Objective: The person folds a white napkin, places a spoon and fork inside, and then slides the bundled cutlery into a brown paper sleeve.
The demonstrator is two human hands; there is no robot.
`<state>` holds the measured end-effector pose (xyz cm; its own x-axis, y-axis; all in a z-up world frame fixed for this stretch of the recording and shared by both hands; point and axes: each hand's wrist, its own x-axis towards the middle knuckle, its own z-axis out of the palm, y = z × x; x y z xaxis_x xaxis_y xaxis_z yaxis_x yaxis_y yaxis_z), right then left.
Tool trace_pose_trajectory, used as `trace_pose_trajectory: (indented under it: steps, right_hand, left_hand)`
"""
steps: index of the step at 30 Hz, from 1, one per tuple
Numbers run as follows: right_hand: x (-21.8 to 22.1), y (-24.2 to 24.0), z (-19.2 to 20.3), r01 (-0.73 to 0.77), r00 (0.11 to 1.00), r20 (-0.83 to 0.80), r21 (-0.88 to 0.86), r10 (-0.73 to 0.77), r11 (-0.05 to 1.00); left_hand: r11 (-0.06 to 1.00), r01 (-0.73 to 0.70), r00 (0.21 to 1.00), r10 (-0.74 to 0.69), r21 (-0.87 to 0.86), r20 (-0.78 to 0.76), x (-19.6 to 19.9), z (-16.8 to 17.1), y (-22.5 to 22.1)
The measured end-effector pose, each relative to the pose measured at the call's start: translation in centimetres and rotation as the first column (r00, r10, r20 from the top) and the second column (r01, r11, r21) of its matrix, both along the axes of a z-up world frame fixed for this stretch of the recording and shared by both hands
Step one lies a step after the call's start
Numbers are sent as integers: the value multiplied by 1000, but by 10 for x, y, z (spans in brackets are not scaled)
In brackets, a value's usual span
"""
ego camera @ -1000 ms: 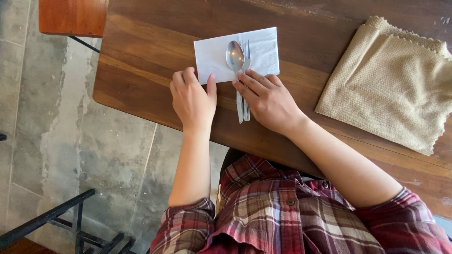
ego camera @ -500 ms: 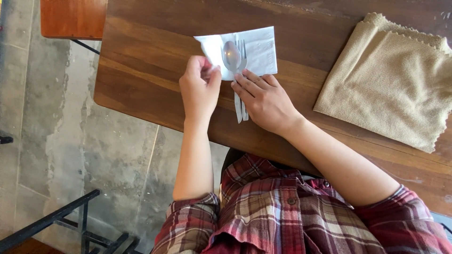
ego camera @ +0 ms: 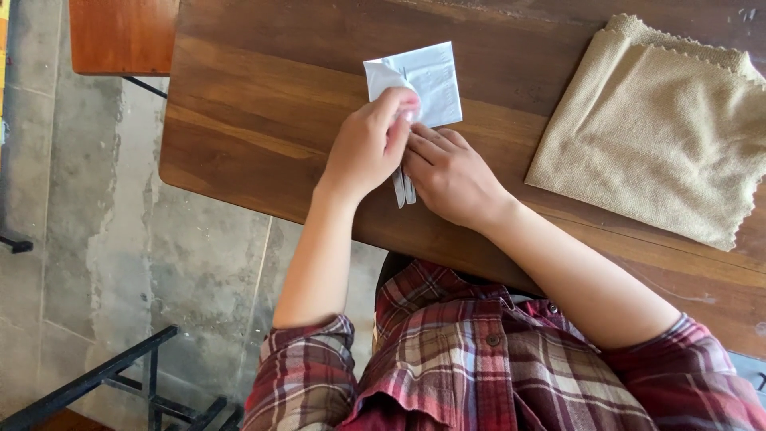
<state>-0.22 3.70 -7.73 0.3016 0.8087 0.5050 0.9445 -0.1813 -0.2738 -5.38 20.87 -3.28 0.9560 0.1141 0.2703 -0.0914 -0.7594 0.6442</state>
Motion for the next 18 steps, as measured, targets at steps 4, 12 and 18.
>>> trace_pose_trajectory:
  steps: [4, 12, 18]
  right_hand:
    - [8, -23, 33, 9, 996, -86, -39, -12, 999]
    - [19, -32, 46, 85, 923, -375, -18, -85, 996]
    - [7, -17, 40, 144, 942, -294, -85, -163, 986]
  left_hand:
    - [991, 82, 985, -97, 109, 141, 9, -9, 27]
    - [726, 424, 820, -561, 541, 110, 39, -5, 61]
    - [529, 420, 763, -646, 737, 29, 65, 5, 72]
